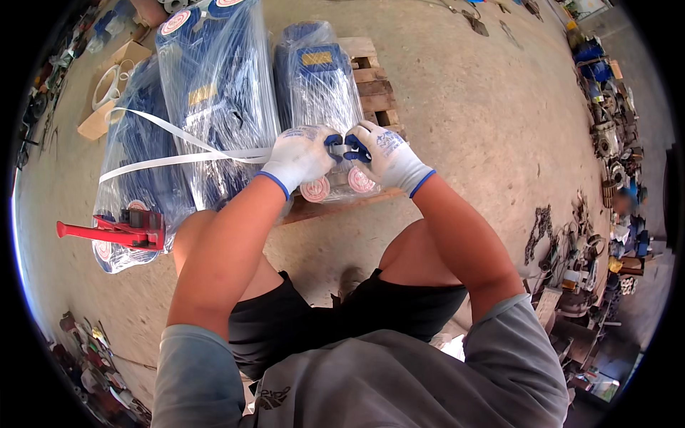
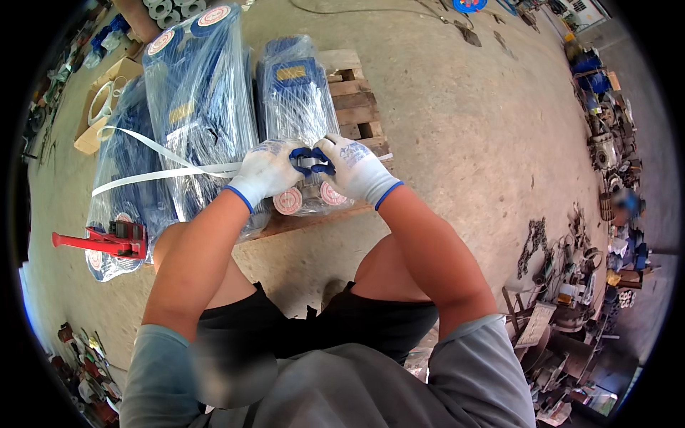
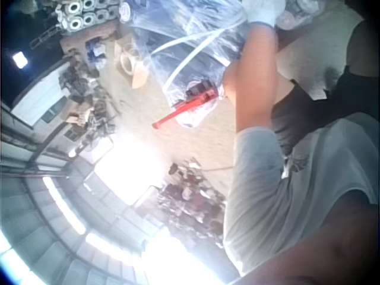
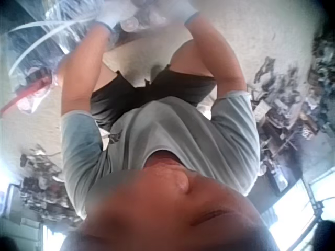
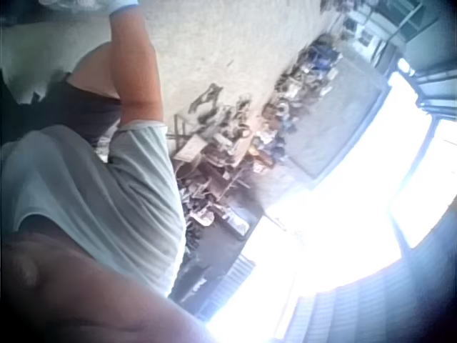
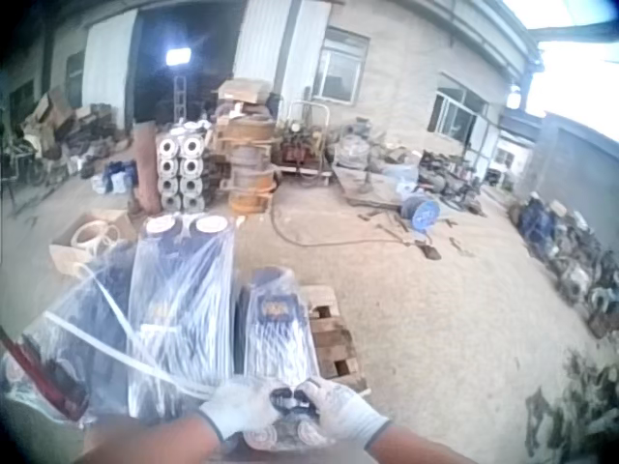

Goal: The person secures a pallet of shrink-wrapped cylindrical items using plastic strapping. They thread the strap around the load, insert it into a red tensioning tool, and crank to tighten. The strap is then locked and trimmed, leaving the pallet fully strapped.

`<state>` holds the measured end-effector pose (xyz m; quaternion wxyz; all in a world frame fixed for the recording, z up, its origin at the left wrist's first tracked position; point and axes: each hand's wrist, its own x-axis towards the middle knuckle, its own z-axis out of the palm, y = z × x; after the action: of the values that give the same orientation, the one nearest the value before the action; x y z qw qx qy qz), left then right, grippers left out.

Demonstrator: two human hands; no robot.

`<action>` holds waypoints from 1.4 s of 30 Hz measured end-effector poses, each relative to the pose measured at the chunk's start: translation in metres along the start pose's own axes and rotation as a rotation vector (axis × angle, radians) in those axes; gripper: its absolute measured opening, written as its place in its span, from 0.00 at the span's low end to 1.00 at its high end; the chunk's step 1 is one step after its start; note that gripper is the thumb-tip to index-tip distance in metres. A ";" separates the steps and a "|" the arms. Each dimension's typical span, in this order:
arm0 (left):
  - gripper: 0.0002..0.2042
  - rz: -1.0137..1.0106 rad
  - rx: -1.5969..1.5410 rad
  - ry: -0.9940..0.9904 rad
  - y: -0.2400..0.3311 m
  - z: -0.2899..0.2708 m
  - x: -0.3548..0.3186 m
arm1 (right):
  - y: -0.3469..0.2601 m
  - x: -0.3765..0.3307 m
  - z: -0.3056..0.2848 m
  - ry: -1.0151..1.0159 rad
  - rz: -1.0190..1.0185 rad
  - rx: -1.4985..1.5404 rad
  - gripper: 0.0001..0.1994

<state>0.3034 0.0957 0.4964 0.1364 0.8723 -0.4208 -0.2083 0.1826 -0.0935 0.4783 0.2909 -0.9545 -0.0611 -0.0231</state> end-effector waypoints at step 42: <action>0.10 0.234 0.046 0.163 -0.035 0.022 0.007 | -0.018 0.008 0.010 0.094 0.171 0.511 0.17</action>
<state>0.3204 0.1105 0.4605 0.1734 0.8342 -0.5118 -0.1097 0.1883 -0.0724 0.4802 0.5259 -0.8496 0.0294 -0.0267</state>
